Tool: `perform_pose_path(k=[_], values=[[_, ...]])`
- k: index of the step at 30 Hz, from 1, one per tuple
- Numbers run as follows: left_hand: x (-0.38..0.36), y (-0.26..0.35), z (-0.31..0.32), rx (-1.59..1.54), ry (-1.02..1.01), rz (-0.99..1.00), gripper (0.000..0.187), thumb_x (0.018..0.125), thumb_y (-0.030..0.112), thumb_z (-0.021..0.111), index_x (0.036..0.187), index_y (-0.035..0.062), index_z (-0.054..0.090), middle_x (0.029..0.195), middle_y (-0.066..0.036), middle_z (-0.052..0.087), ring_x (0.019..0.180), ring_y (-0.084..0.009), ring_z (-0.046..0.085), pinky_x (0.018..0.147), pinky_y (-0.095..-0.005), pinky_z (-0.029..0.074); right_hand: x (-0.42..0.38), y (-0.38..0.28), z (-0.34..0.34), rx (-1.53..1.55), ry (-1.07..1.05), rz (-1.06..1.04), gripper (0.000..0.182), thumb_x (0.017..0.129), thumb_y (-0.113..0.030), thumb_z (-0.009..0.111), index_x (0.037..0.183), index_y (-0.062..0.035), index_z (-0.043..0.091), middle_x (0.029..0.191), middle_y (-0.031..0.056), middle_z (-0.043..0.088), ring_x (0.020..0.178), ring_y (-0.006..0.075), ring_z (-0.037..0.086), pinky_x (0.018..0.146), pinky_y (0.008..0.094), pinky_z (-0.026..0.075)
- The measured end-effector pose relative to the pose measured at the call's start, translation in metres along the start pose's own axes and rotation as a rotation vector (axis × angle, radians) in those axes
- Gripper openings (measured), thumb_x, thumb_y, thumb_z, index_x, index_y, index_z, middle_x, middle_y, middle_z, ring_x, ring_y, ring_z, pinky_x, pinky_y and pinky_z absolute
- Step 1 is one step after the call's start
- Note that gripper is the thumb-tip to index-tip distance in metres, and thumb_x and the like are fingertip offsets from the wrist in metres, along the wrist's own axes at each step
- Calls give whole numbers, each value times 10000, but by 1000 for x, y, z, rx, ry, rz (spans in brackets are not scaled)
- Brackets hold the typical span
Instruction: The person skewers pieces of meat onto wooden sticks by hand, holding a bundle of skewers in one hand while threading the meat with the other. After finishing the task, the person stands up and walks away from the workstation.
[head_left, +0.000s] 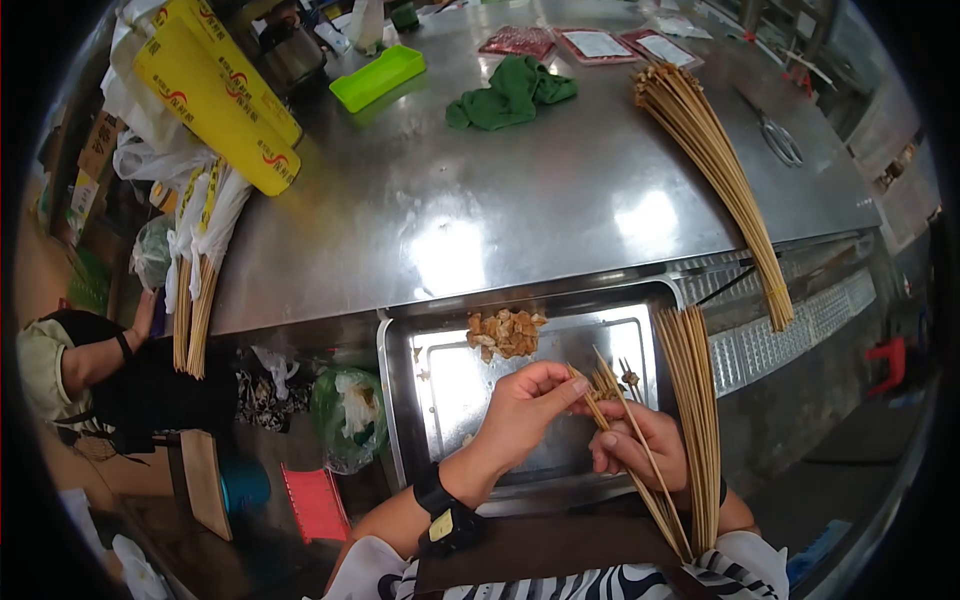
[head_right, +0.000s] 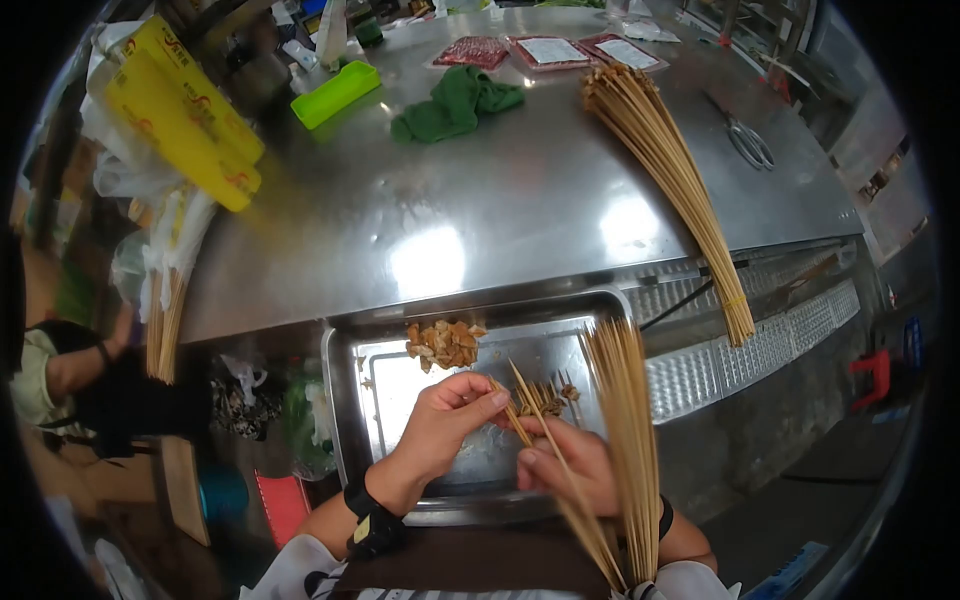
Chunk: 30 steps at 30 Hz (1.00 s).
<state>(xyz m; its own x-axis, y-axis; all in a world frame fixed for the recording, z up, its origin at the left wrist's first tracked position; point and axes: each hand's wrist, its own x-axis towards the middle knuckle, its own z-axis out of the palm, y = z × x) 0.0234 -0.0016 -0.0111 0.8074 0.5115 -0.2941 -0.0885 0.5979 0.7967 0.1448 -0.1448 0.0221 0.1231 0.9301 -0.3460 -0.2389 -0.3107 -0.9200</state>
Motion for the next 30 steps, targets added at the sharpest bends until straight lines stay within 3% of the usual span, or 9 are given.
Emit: perform_pose_path(k=[3, 6, 8, 11, 16, 18, 21, 23, 30], values=[[11, -3, -18, 123, 94, 22, 98, 854, 81, 582, 922, 10, 585, 885, -62, 618, 757, -131, 587, 702, -267, 482, 0, 2, -1, 14, 75, -12, 398, 907, -66, 449, 1283, 36, 369, 775, 87, 585, 672, 86, 558, 583, 178, 434], [21, 7, -45, 345, 326, 210, 112, 841, 86, 593, 925, 13, 596, 878, -61, 612, 750, -129, 582, 680, -266, 479, 3, 2, -4, -18, 97, -48, 483, 909, -109, 454, 1330, 45, 274, 645, 21, 516, 626, 84, 518, 654, 220, 451], [20, 17, -49, 1153, 407, 433, 105, 807, 72, 609, 902, 27, 608, 839, -71, 603, 713, -169, 593, 649, -275, 480, 5, 2, -5, -7, 103, -78, 499, 906, -87, 444, 1341, 53, 243, 628, 11, 495, 613, 87, 497, 713, 236, 439], [24, 15, -43, 1375, 264, 613, 119, 762, 52, 627, 877, 31, 611, 832, -90, 586, 698, -227, 593, 626, -295, 481, 8, 5, -5, -9, 90, -97, 492, 906, -88, 444, 1338, 53, 255, 627, 9, 491, 607, 83, 489, 677, 228, 431], [35, 8, -36, 1509, 256, 619, 138, 726, 48, 647, 861, 53, 617, 814, -78, 573, 744, -261, 579, 634, -340, 477, 12, 8, -9, -72, 93, -132, 462, 906, -82, 443, 1321, 57, 295, 630, 9, 487, 604, 77, 479, 611, 217, 410], [47, 9, -28, 1614, 351, 798, 137, 722, 75, 651, 854, 55, 623, 803, -85, 566, 750, -267, 572, 636, -356, 473, 12, 11, -10, -103, 84, -134, 453, 904, -77, 445, 1315, 56, 309, 631, 10, 486, 604, 74, 477, 587, 214, 402], [59, 4, -31, 1762, 396, 689, 146, 720, 106, 652, 851, 47, 624, 791, -97, 558, 741, -266, 571, 623, -358, 471, 13, 11, -9, -127, 78, -133, 450, 900, -72, 453, 1314, 46, 320, 630, 11, 486, 602, 72, 476, 564, 215, 399], [64, -1, -33, 1786, 388, 670, 142, 722, 114, 649, 845, 47, 625, 779, -98, 554, 740, -265, 571, 619, -358, 470, 12, 5, -6, -88, 103, -72, 426, 898, -60, 448, 1293, 64, 350, 617, 4, 476, 612, 76, 486, 763, 276, 457], [66, -4, -27, 1860, 341, 639, 114, 712, 95, 637, 805, 40, 602, 789, -96, 546, 753, -261, 564, 633, -360, 474, 12, 10, -6, -83, 85, -101, 424, 895, -46, 432, 1296, 62, 344, 619, 8, 480, 616, 79, 489, 757, 277, 453]])
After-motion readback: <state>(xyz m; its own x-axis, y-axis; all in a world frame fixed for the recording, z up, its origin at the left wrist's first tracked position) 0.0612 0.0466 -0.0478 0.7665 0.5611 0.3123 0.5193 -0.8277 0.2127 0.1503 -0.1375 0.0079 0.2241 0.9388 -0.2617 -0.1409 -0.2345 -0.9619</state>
